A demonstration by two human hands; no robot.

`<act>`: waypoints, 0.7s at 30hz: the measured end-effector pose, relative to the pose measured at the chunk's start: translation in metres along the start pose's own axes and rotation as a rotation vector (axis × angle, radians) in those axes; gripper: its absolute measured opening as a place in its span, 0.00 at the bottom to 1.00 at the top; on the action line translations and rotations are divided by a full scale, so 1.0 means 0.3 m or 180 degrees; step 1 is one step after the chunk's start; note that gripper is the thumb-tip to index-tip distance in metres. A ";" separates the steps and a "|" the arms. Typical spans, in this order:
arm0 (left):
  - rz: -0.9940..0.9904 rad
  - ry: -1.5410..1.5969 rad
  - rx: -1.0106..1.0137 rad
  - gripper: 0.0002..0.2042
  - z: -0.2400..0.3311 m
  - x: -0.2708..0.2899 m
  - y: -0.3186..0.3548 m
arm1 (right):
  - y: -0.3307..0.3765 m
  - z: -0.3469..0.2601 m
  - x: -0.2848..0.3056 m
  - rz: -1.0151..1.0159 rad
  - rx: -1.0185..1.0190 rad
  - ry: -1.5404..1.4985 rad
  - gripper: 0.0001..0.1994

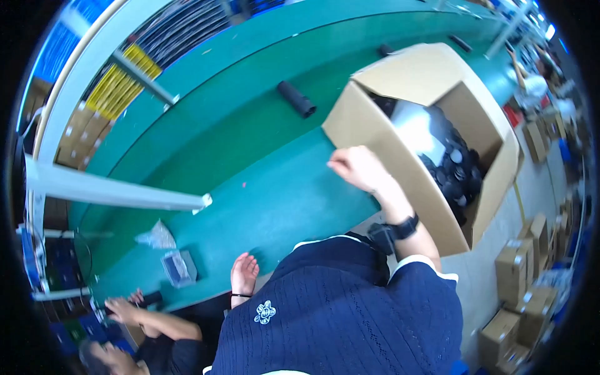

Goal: The person picks up a black cylinder, inserts a white paper liner, and presses a black cap onto the end before placing it in a box.

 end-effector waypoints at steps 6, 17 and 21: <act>-0.0586 -0.0266 0.0121 0.10 0.024 -0.220 -0.093 | 0.200 0.506 0.471 0.1063 -0.1853 0.1446 0.07; -0.0708 -0.0458 -0.0128 0.09 0.056 -0.367 -0.052 | -0.055 1.246 0.490 0.0245 -0.3908 0.0744 0.19; -0.0408 -0.0454 -0.0184 0.08 0.049 -0.318 -0.033 | -0.121 1.338 0.440 0.1300 -0.3422 0.0927 0.30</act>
Point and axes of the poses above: each hand's wrist, its own y-axis away from the middle knuckle, its own x-axis out of the back of the hand, z = x × y, the point moved 6 cm from there along -y, towards the middle knuckle, and after that the axes turned 13 degrees about -x, right-handed, at the moved point
